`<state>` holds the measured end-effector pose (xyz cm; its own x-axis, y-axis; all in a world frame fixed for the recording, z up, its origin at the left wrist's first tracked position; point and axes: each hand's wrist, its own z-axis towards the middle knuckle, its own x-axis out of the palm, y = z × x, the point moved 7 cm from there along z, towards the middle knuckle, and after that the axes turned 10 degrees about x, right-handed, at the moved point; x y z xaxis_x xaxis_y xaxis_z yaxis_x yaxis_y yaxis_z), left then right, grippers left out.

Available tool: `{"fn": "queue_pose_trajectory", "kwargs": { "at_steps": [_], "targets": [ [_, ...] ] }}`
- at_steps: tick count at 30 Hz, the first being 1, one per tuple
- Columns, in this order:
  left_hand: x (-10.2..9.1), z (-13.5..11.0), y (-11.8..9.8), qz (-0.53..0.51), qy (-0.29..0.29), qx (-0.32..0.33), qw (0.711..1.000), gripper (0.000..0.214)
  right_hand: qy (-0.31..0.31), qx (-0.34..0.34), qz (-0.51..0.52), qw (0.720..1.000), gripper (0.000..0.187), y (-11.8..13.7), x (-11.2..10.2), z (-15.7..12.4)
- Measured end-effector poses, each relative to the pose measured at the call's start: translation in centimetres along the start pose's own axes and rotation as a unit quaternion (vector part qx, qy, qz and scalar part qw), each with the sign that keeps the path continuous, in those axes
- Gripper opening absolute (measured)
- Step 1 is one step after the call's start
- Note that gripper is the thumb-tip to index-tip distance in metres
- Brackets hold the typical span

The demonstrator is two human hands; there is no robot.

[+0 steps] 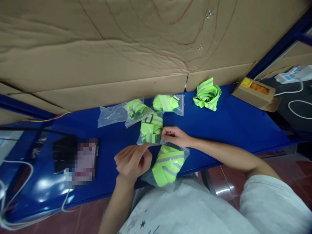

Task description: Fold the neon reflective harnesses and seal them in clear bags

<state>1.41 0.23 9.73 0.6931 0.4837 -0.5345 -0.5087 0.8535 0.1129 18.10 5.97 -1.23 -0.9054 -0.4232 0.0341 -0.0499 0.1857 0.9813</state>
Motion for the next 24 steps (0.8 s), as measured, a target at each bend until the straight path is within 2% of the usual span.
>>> {"fn": "queue_pose_trajectory", "kwargs": {
  "at_steps": [24],
  "targets": [
    [0.5, 0.4, -1.3, -0.093, 0.031, -0.011, 0.995, 0.025, -0.017, -0.007, 0.001, 1.0, 0.043, -0.1, 0.0, -0.1]
  ]
}}
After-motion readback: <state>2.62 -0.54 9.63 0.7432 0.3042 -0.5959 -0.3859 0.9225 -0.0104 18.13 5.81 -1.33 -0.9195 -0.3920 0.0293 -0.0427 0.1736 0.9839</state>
